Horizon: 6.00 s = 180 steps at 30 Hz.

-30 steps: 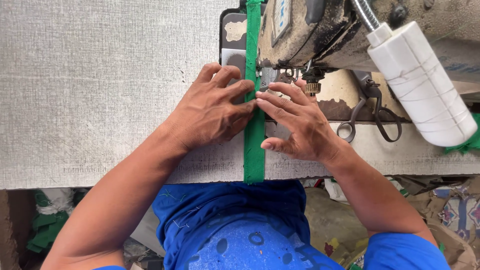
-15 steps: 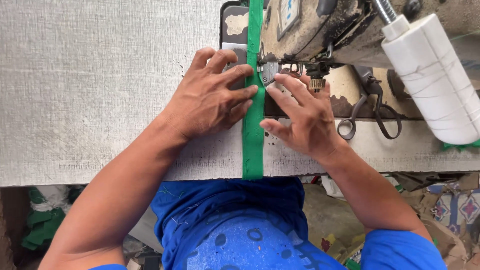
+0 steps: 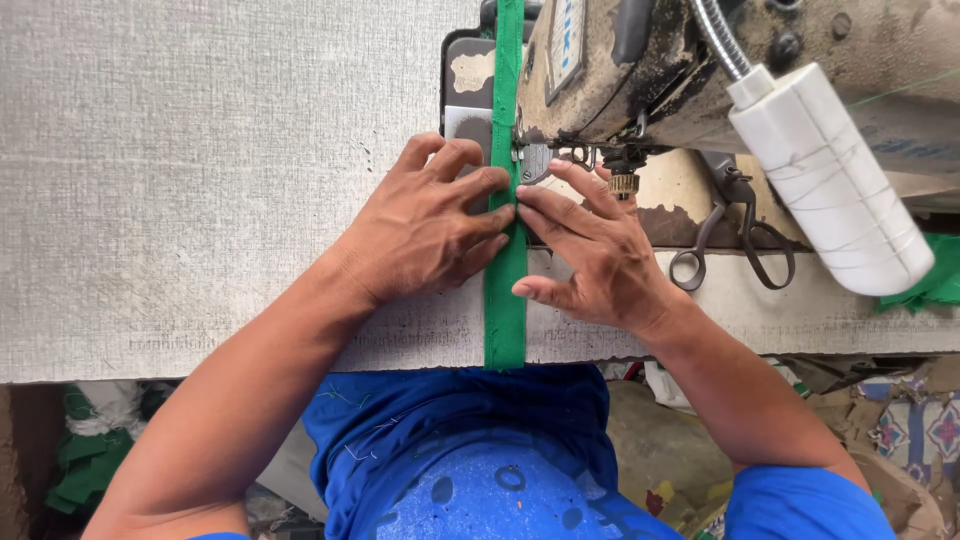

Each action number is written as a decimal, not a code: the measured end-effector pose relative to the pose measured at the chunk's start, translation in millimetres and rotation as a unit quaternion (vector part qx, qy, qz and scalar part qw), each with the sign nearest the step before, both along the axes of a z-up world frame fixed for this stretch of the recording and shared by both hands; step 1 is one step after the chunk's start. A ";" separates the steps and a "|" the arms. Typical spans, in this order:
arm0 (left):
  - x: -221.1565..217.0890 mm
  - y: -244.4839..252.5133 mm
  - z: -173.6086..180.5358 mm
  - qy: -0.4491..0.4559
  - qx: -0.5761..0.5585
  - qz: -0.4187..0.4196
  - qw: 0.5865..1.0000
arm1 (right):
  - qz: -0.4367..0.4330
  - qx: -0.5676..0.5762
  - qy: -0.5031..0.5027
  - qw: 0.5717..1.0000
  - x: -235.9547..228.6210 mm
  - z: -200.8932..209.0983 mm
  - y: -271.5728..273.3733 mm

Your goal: Sewing a green fabric strap using an industrial sewing machine

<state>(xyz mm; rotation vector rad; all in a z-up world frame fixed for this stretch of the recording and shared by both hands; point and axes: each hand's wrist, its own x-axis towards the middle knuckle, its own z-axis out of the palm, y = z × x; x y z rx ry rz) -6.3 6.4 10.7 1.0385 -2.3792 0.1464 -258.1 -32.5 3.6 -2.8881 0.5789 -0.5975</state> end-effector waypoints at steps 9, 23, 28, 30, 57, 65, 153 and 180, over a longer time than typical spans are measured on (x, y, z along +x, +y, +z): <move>0.1 0.6 -0.3 0.006 0.013 -0.008 1.000 | 0.009 -0.013 0.023 1.000 -0.6 0.3 1.0; 0.5 -10.6 -9.0 -0.009 0.017 0.042 0.999 | -0.063 0.011 0.041 0.997 7.0 -1.2 -1.0; 3.7 -5.7 -10.3 -0.043 0.019 0.063 0.997 | -0.103 -0.060 0.022 0.993 2.4 -2.1 1.7; 3.7 -0.4 -10.4 -0.054 0.039 0.041 0.997 | -0.096 -0.079 0.035 0.992 0.5 -4.8 2.2; 0.2 -1.9 1.1 0.021 0.049 -0.060 0.997 | 0.041 0.085 -0.051 0.994 2.2 2.0 -7.1; 7.8 -8.3 -11.3 -0.020 0.028 0.005 0.999 | -0.028 0.045 -0.044 0.998 7.0 5.3 -5.0; 2.1 -0.9 -1.3 -0.008 0.029 -0.018 0.999 | 0.010 0.036 -0.012 0.999 6.3 4.9 -0.7; 3.7 -8.3 -32.4 0.040 -0.050 0.026 0.998 | -0.018 -0.011 -0.010 1.000 17.5 2.5 5.3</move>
